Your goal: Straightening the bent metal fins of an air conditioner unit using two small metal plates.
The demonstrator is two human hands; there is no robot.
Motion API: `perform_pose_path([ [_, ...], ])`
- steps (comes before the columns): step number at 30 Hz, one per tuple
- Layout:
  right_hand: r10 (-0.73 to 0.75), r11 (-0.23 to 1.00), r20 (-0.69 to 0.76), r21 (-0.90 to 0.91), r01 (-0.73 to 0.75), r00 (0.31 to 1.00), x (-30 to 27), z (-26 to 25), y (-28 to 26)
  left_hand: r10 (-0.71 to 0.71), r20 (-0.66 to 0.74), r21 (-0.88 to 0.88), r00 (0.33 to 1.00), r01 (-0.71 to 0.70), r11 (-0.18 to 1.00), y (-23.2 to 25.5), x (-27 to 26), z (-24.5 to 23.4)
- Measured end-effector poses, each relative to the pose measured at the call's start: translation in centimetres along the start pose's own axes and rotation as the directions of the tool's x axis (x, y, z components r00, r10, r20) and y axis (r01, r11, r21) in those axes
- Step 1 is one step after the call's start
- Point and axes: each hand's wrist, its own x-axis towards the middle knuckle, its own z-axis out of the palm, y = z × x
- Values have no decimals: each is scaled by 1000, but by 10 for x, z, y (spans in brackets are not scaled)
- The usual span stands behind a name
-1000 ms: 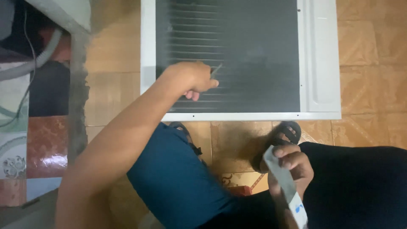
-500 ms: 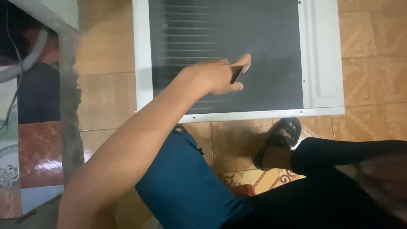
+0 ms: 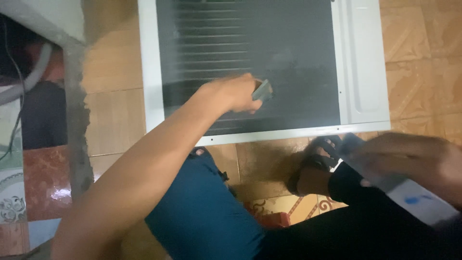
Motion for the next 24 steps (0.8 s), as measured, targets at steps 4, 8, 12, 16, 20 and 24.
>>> perform_pose_path([
  [4,-338,941,-15,-15,338,941,68,-26,2,69,216,-169,974,-32,985,12,-8,-5],
  [8,-259,966,80,44,256,963,103,-26,27,224,178,-509,958,-105,855,4,-2,8],
  [12,-238,970,5,-49,238,971,126,-10,72,150,76,-584,986,-78,808,-19,13,14],
  [16,-284,953,66,128,274,956,136,5,110,206,49,-745,977,-101,659,-40,52,34],
  [20,-304,953,-146,-38,301,942,148,22,119,388,-139,-852,911,-309,421,-78,97,79],
  [24,-212,926,-297,243,288,931,153,45,121,239,-359,-657,902,-426,621,-77,59,84],
])
